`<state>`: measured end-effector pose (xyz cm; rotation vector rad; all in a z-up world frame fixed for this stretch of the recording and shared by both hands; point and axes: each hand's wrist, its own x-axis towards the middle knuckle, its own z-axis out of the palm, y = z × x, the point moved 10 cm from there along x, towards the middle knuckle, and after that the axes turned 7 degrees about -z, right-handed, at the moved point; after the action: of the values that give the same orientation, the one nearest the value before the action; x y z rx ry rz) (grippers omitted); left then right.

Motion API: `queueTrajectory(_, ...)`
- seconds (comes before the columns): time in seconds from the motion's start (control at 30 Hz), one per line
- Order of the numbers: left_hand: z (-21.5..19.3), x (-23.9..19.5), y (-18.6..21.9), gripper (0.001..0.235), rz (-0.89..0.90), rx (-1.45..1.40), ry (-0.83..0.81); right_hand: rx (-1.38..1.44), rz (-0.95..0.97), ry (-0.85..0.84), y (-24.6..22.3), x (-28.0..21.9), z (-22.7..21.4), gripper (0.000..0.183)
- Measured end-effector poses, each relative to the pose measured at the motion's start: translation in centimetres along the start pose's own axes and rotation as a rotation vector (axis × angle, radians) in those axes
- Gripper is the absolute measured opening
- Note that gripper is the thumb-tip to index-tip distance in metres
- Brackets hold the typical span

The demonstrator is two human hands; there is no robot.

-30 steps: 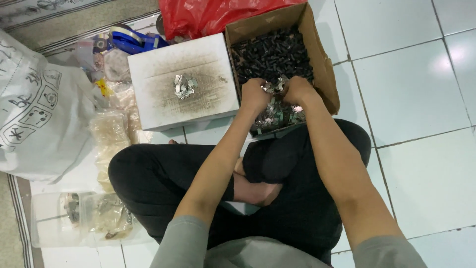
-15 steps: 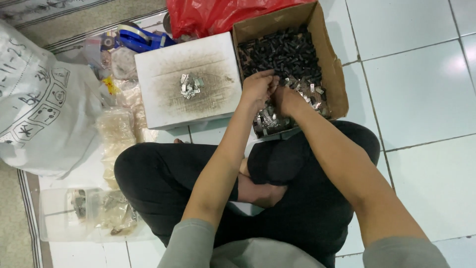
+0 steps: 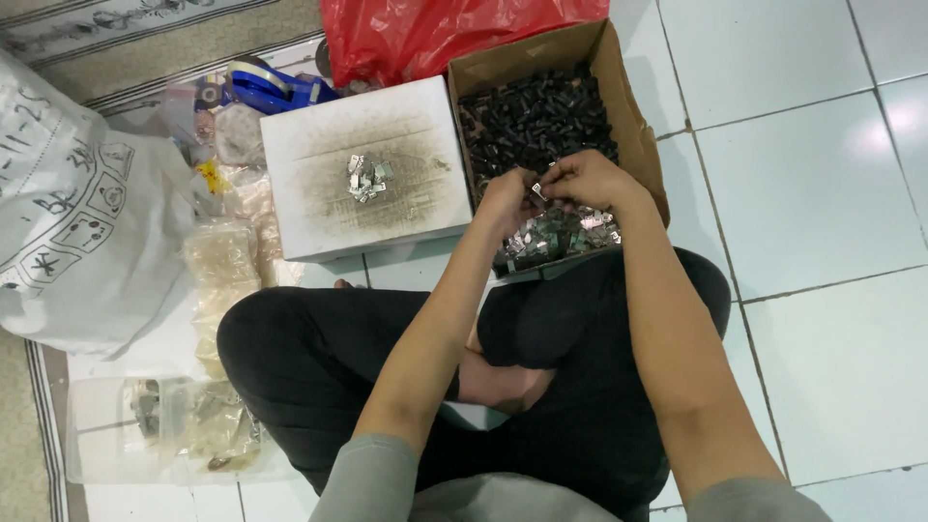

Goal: The person sits on the floor and repeatedly picks up small metallic components from a cardboard box, separates them by hand, and places them onto a white rectangular surface. The person continues this sorting process for the duration of the clip.

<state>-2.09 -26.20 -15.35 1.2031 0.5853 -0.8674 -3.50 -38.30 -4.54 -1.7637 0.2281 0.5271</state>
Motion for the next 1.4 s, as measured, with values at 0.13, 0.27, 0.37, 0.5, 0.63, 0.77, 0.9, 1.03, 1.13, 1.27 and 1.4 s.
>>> queueTrajectory(0.13, 0.3, -0.1, 0.3, 0.037, 0.047, 0.036, -0.019, -0.055, -0.024, 0.031, 1.8, 1.2, -1.1, 0.029)
queueTrajectory(0.27, 0.4, -1.9, 2.6, 0.032, 0.196, 0.386, 0.051, -0.24, -0.076, 0.084, 2.4, 2.4, -2.0, 0.031)
queueTrajectory(0.37, 0.3, -2.6, 3.6, 0.03, 0.313, 0.487, 0.087, -0.29, -0.079, 0.099, 1.5, 1.9, -1.6, 0.03)
queueTrajectory(0.5, 0.8, -4.1, 4.8, 0.029, 0.409, 0.508, 0.114, -0.313, -0.075, 0.156, 3.2, 3.2, -2.9, 0.027)
queueTrajectory(0.63, 0.7, -2.7, 4.7, 0.03, 0.449, 0.53, 0.132, -0.251, -0.067, 0.188, 2.9, 2.8, -3.1, 0.025)
queueTrajectory(0.77, -0.1, 0.7, 2.9, 0.034, 0.291, 0.148, 0.082, -0.257, -0.124, 0.208, 1.2, 2.5, -2.2, 0.028)
queueTrajectory(0.9, 0.1, 0.3, 2.5, 0.028, 0.121, -0.18, 0.061, -0.433, -0.215, 0.341, -0.4, 1.8, -3.2, 0.018)
queueTrajectory(1.03, -0.6, -2.0, 5.2, 0.031, 0.143, -0.149, 0.091, -0.629, -0.125, 0.189, 2.8, 3.6, 0.8, 0.033)
queueTrajectory(1.13, -0.8, -2.5, 6.6, 0.026, 0.23, -0.122, 0.078, -0.835, -0.207, 0.063, 2.0, 3.8, 5.4, 0.08)
queueTrajectory(1.27, -0.8, -6.0, 7.6, 0.019, 0.208, -0.066, 0.071, -1.251, -0.22, -0.154, 2.2, 5.0, 9.1, 0.058)
queueTrajectory(1.4, -1.2, -4.8, 7.0, 0.024, 0.209, -0.056, 0.056, -1.075, -0.36, -0.062, 3.3, 5.7, 8.5, 0.037)
